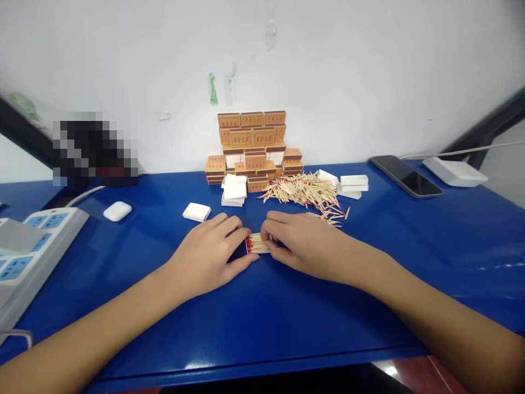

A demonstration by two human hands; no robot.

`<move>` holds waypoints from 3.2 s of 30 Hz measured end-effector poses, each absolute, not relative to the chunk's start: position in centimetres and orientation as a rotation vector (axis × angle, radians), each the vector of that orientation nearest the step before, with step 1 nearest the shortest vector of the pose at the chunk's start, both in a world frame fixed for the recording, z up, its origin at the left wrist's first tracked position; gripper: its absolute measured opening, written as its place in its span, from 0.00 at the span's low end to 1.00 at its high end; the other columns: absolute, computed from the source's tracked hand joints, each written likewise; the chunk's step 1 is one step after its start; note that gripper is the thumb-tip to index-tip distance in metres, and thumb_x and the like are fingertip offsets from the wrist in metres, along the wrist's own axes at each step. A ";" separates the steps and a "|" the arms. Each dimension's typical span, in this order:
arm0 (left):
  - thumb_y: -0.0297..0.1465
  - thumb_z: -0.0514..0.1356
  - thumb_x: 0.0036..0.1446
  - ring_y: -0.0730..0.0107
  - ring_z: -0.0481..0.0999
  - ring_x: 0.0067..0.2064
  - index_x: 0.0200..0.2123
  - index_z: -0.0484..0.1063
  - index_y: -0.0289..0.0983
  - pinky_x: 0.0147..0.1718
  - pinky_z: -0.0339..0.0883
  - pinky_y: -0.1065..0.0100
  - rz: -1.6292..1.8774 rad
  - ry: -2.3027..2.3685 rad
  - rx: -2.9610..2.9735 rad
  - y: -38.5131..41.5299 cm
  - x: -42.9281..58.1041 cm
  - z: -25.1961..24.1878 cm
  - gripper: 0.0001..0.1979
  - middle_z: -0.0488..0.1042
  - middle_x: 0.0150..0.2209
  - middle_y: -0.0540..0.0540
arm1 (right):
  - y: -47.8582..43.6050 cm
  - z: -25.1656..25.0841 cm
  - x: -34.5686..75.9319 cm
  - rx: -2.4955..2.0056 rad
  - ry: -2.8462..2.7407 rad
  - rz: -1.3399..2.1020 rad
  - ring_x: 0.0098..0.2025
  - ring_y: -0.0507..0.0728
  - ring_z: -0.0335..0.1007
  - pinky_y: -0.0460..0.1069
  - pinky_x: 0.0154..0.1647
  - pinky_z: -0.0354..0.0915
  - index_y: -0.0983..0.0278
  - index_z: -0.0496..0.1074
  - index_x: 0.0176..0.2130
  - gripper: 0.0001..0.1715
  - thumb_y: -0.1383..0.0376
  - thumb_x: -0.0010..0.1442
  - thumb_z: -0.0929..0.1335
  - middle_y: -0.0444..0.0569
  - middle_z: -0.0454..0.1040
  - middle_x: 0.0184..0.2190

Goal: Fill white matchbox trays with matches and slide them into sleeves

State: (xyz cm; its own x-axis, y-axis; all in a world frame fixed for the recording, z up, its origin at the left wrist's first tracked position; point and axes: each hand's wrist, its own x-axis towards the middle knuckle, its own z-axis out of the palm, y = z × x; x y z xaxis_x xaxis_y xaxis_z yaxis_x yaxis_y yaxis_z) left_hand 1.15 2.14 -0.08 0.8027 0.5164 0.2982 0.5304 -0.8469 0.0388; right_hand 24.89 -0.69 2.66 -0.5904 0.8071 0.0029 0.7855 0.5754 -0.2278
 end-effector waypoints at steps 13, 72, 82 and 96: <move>0.43 0.57 0.73 0.56 0.75 0.42 0.47 0.77 0.33 0.42 0.73 0.55 -0.472 -0.846 -2.932 2.1 1.1 0.1 0.19 0.77 0.42 0.41 | -0.3 1.7 24.6 -1.229 -2.630 0.315 0.34 0.53 0.67 0.49 0.34 0.56 0.66 0.75 0.40 0.08 0.67 0.71 0.67 0.48 0.73 0.38; 0.43 0.60 0.71 0.57 0.75 0.43 0.49 0.77 0.35 0.41 0.72 0.58 -0.493 -0.853 -2.928 2.0 0.5 -0.5 0.16 0.77 0.42 0.41 | 2.8 4.8 36.8 -1.811 -2.406 0.718 0.25 0.53 0.61 0.51 0.26 0.57 0.59 0.78 0.35 0.13 0.52 0.62 0.72 0.44 0.70 0.24; 0.43 0.60 0.71 0.57 0.74 0.43 0.49 0.78 0.34 0.41 0.72 0.58 -0.491 -0.853 -2.937 2.0 0.4 -0.4 0.17 0.76 0.42 0.41 | 2.8 3.4 35.2 -1.845 -2.412 0.669 0.26 0.53 0.67 0.50 0.27 0.59 0.60 0.77 0.35 0.15 0.51 0.61 0.73 0.44 0.75 0.27; 0.43 0.60 0.71 0.57 0.74 0.43 0.49 0.78 0.34 0.41 0.72 0.58 -0.490 -0.847 -2.941 1.7 0.4 -0.4 0.17 0.76 0.42 0.42 | 3.5 1.7 32.8 -1.745 -2.394 0.490 0.27 0.55 0.66 0.52 0.30 0.57 0.61 0.70 0.34 0.11 0.59 0.67 0.66 0.47 0.75 0.27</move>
